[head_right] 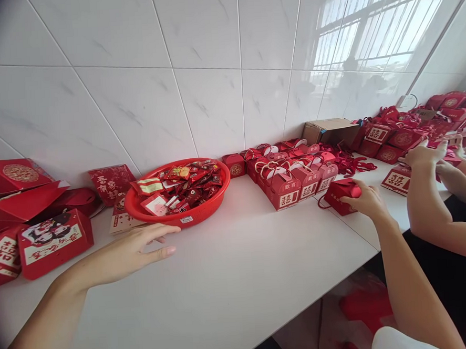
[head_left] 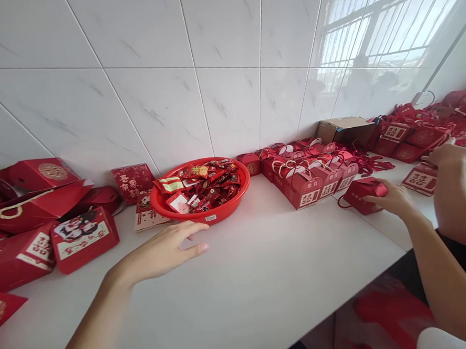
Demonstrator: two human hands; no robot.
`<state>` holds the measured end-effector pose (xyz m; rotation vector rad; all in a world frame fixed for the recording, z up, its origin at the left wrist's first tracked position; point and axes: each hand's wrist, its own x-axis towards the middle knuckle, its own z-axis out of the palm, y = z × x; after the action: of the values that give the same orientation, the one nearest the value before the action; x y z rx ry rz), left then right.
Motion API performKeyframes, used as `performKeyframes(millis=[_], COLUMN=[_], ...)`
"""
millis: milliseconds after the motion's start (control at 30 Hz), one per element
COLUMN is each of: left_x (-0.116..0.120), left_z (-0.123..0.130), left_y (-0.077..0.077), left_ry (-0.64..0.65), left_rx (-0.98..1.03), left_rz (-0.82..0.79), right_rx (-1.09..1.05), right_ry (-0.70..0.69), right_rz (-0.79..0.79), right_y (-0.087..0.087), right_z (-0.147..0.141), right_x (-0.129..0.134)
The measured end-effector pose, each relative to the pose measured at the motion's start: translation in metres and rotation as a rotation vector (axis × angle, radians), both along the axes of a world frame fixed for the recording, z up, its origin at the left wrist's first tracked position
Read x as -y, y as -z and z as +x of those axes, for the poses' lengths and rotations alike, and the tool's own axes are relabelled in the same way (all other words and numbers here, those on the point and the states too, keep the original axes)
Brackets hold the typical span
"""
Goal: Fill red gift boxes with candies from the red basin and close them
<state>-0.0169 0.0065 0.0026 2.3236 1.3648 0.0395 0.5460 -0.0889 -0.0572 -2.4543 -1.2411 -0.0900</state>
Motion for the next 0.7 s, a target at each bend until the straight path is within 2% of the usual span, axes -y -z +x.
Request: performKeyframes(millis=[167, 400, 600, 700], left_x=[-0.001, -0.001, -0.001, 0.000], left_z=[0.000, -0.001, -0.002, -0.001], left_y=[0.003, 0.003, 0.003, 0.001], left_ry=[0.023, 0.038, 0.042, 0.049], left_rx=[-0.030, -0.060, -0.098, -0.085], left_rz=[-0.006, -0.053, -0.051, -0.042], right_rx=[-0.053, -0.069, -0.122, -0.051], right_ry=[-0.024, -0.055, 0.079, 0.103], right_rz=[0.032, -0.010, -0.041, -0.003], right_y=[-0.005, -0.009, -0.012, -0.008], right_z=[-0.008, -0.020, -0.024, -0.024], right_x=[-0.013, -0.018, -0.023, -0.024])
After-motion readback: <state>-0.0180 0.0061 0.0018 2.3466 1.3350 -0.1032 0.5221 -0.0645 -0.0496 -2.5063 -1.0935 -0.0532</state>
